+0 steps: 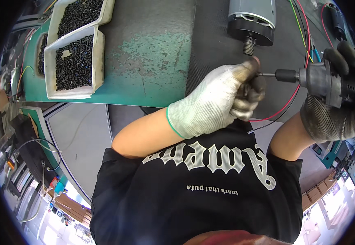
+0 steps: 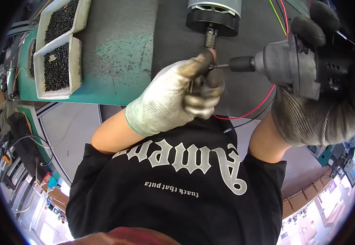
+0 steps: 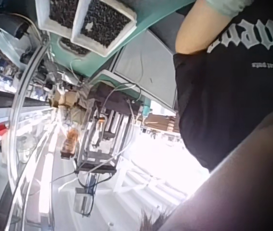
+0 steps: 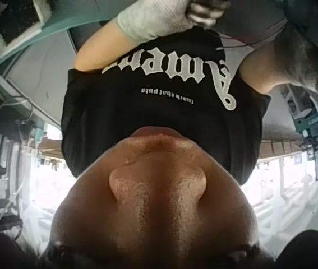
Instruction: Assembling motors by attaching fan blades and securing them with screws using an electric screwdriver and pliers.
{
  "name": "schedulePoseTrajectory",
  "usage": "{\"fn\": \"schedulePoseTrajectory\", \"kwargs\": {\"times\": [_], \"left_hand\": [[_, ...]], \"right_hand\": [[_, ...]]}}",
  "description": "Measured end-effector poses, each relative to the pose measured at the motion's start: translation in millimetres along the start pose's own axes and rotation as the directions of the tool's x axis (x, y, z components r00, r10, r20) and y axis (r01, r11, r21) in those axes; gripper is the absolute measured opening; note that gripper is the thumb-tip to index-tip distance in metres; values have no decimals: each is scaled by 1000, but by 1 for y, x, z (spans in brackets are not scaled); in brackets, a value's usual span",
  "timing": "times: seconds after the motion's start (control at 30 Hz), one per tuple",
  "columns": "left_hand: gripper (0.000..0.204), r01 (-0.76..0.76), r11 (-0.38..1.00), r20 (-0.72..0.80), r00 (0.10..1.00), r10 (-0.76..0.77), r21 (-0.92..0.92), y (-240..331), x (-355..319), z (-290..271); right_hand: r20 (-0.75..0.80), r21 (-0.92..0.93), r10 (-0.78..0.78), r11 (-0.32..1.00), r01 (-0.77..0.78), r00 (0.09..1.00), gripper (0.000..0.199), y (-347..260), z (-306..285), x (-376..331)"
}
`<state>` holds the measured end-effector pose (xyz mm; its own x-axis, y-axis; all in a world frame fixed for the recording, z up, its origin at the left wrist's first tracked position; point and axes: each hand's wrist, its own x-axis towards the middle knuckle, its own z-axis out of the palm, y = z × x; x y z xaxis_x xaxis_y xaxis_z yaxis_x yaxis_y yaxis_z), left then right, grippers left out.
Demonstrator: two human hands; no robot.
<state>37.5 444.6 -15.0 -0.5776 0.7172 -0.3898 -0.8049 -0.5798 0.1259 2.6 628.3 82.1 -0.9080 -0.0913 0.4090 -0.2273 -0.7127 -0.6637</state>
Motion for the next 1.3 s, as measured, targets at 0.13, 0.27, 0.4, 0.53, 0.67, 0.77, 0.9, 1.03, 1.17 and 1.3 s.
{"fn": "schedulePoseTrajectory", "kwargs": {"times": [0.13,0.27,0.4,0.53,0.67,0.77,0.9,1.03,1.17,1.3], "left_hand": [[24,-101,995,-203,974,98,-4,5,21,-8],[22,-217,976,-39,975,217,18,12,25,-12],[20,-305,934,3,951,310,188,8,28,-13],[20,-320,885,-74,928,364,339,7,27,-6],[21,-284,847,-116,921,371,450,9,25,0],[21,-271,843,-126,922,366,465,9,25,1],[19,-303,822,-110,910,401,482,10,27,-2],[21,-320,863,-82,922,379,390,8,27,-7],[22,-278,952,45,960,275,130,10,31,-15],[21,-390,723,-40,866,498,571,1,25,-9]], "right_hand": [[12,-48,-11,999,11,1000,27,3,-17,4],[21,-97,-12,995,14,1000,27,25,-6,8],[28,-122,7,993,-3,1000,28,20,-12,7],[33,-122,38,992,-34,999,28,32,-1,4],[-60,-310,-82,949,59,995,29,31,-19,13],[-117,-432,-104,901,44,988,27,39,-18,9],[-181,-633,-187,774,31,966,23,60,6,7],[-169,-711,-267,700,71,949,18,56,14,16],[-144,-783,-461,594,183,876,22,45,31,22],[-233,-797,-544,582,162,806,29,-26,3,18]]}}
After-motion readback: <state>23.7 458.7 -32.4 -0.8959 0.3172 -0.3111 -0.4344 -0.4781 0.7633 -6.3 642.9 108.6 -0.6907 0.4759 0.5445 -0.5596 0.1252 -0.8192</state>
